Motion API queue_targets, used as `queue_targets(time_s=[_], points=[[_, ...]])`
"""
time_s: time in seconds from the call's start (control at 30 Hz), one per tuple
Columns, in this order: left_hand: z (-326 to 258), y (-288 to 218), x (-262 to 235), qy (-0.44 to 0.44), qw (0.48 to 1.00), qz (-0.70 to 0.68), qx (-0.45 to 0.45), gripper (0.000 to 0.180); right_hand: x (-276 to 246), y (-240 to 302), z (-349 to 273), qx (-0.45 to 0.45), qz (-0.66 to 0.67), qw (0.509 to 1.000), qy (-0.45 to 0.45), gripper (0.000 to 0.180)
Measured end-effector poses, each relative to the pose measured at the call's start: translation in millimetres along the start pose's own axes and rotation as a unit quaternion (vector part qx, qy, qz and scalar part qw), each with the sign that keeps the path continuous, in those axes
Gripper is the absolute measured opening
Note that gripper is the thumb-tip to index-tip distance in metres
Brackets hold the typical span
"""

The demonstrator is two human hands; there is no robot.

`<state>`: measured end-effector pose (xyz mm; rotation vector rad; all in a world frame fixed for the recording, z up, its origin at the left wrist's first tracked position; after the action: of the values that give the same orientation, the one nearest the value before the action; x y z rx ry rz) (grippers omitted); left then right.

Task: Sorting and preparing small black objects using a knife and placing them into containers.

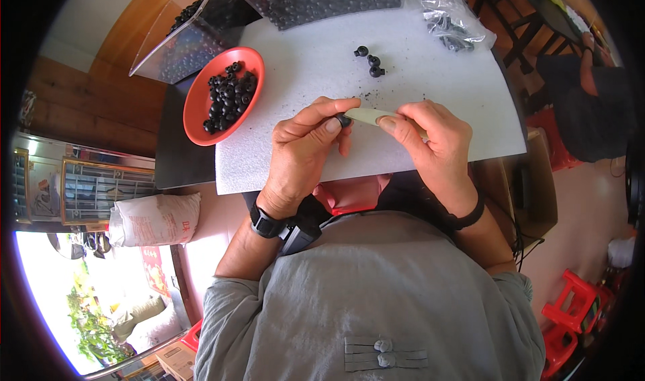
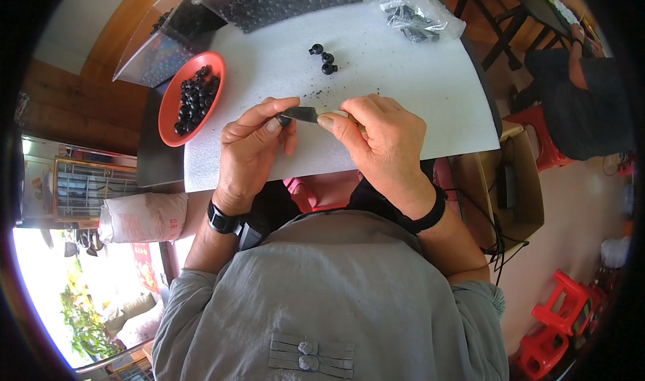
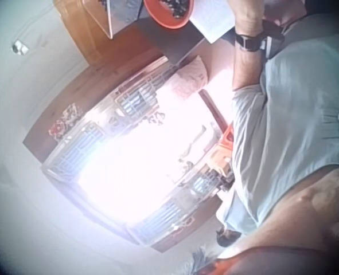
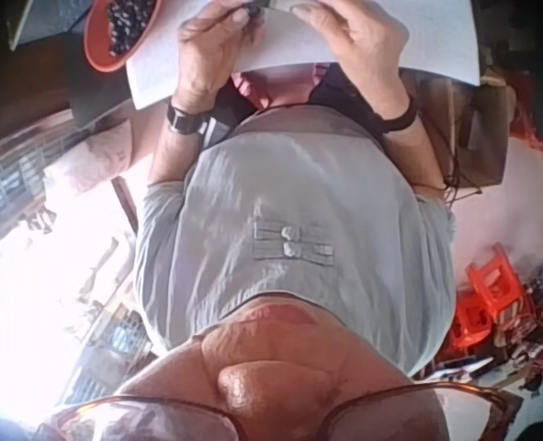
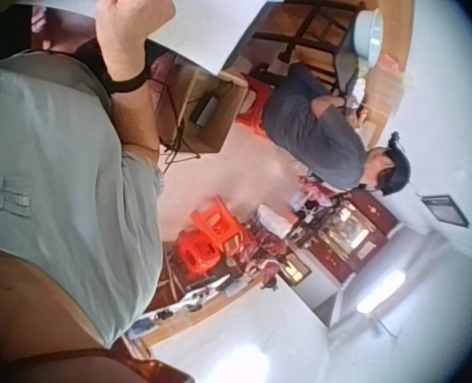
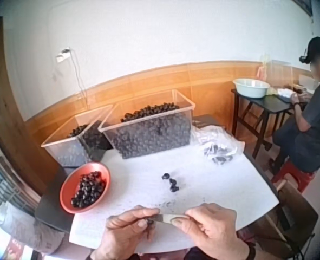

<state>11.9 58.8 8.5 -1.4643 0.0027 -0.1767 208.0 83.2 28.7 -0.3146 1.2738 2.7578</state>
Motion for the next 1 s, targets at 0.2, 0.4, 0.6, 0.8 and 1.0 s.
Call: queue_targets(time_s=[0.2,0.4,0.6,0.8,1.0], points=[[0.7,1.2,0.0,-0.001,1.0,0.006,0.01,0.028,1.0,0.3,0.3,-0.014,-0.019,1.0,0.005,0.024],[-0.3,4.2,-1.3,-0.016,1.0,-0.004,0.01,0.025,2.4,1.7,-1.0,-0.037,-0.04,0.998,0.015,0.024],[0.0,2.7,0.1,-0.004,1.0,0.006,0.01,0.025,0.6,3.0,-3.7,-0.042,-0.012,0.999,0.012,0.024],[-1.0,3.1,-1.3,-0.014,1.0,-0.011,0.004,0.025,-0.7,1.0,-1.5,-0.012,0.004,1.0,-0.009,0.022],[-0.9,0.4,-1.0,-0.008,1.0,-0.011,0.013,0.025,1.6,4.1,0.2,-0.034,-0.02,0.999,0.007,0.021]])
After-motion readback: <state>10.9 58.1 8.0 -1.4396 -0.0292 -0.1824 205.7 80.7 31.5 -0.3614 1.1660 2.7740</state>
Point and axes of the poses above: each hand's wrist, its own z-axis towards the middle knuckle, its own x-axis out of the palm, y = z × x, the point moved 6 cm from there along z, towards the middle knuckle, and after that the axes turned 15 degrees about z, right-handed, at the moved point
